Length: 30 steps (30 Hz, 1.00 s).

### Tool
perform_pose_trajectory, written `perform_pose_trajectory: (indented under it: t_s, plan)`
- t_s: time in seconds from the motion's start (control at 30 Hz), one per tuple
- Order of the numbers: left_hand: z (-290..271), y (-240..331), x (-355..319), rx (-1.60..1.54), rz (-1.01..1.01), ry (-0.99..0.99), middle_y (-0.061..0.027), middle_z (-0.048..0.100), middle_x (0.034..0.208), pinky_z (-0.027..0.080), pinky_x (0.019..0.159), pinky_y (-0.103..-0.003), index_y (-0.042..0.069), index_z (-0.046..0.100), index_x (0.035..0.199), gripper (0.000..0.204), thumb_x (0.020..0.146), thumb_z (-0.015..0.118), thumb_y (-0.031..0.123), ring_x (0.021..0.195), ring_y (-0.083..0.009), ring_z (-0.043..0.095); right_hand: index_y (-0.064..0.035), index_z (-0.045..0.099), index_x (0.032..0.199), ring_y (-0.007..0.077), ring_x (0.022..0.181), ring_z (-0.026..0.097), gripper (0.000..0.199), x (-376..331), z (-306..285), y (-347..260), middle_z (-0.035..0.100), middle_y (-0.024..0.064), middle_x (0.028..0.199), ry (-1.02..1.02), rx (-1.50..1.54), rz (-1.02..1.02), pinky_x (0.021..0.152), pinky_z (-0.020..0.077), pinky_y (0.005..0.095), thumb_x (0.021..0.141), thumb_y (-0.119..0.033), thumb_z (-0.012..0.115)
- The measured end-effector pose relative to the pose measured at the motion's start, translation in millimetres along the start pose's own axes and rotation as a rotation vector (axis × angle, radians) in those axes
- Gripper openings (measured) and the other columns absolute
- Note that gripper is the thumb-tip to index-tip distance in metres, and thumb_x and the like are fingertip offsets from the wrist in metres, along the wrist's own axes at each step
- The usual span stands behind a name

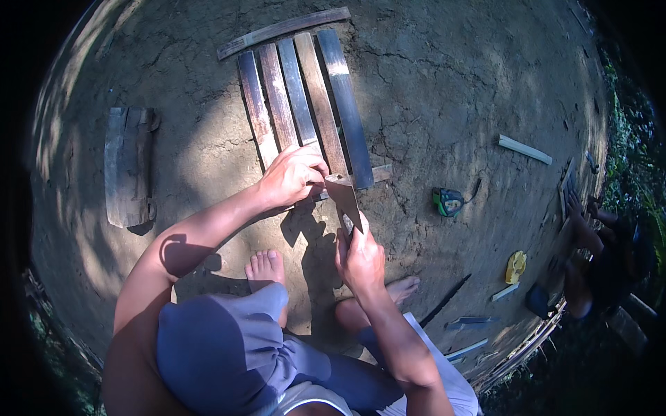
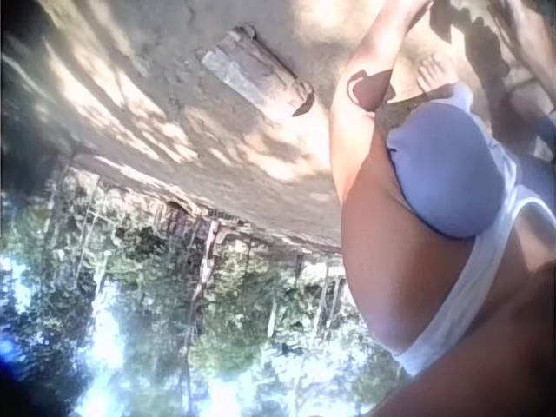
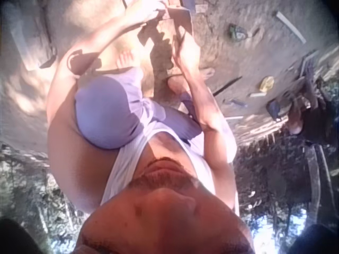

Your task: The person is assembling a wooden panel by aligning wooden strips and securing a cross-member, using a hatchet to tap the pieces into place and trim small fragments.

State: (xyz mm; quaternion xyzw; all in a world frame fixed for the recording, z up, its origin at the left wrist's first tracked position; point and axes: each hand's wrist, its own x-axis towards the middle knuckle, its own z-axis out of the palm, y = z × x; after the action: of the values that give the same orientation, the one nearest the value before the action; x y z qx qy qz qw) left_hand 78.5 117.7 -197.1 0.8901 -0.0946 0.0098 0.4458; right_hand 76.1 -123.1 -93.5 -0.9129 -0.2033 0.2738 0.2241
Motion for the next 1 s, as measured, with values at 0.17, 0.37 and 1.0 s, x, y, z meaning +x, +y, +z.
perform_pose_trajectory:
  t_s: [0.17,0.37,1.0]
  plan:
    - [0,1,2,-0.027,0.011,0.028,0.0008,0.071,0.096,0.046,0.085,-0.039,0.011,0.077,0.079,0.006,0.073,0.079,0.011,0.098,-0.0208,0.066,-0.0034,0.043,0.143,0.0479,0.069,0.068,0.053,-6,4,3,0.070,0.0278,0.094,0.028,-0.036,-0.056,0.059,0.0550,0.0549,0.094,-0.011,0.064]
    - [5,-3,2,-0.023,0.002,0.032,0.0010,0.071,0.097,0.045,0.085,-0.038,0.010,0.076,0.082,0.016,0.071,0.086,0.017,0.099,-0.0212,0.066,-0.0031,0.046,0.140,0.0470,0.070,0.069,0.050,-3,4,-3,0.070,0.0275,0.093,0.029,-0.050,-0.040,0.061,0.0554,0.0552,0.094,-0.010,0.065]
    - [-22,-36,53,0.159,-0.248,-0.248,-0.0201,0.068,0.078,0.060,0.073,-0.046,-0.002,0.064,0.076,0.012,0.074,0.075,0.002,0.080,-0.0390,0.072,-0.0019,0.046,0.141,0.0355,0.056,0.067,0.055,-19,1,-14,0.068,0.0203,0.074,0.221,0.021,-0.053,0.055,0.0509,0.0439,0.092,-0.008,0.071]
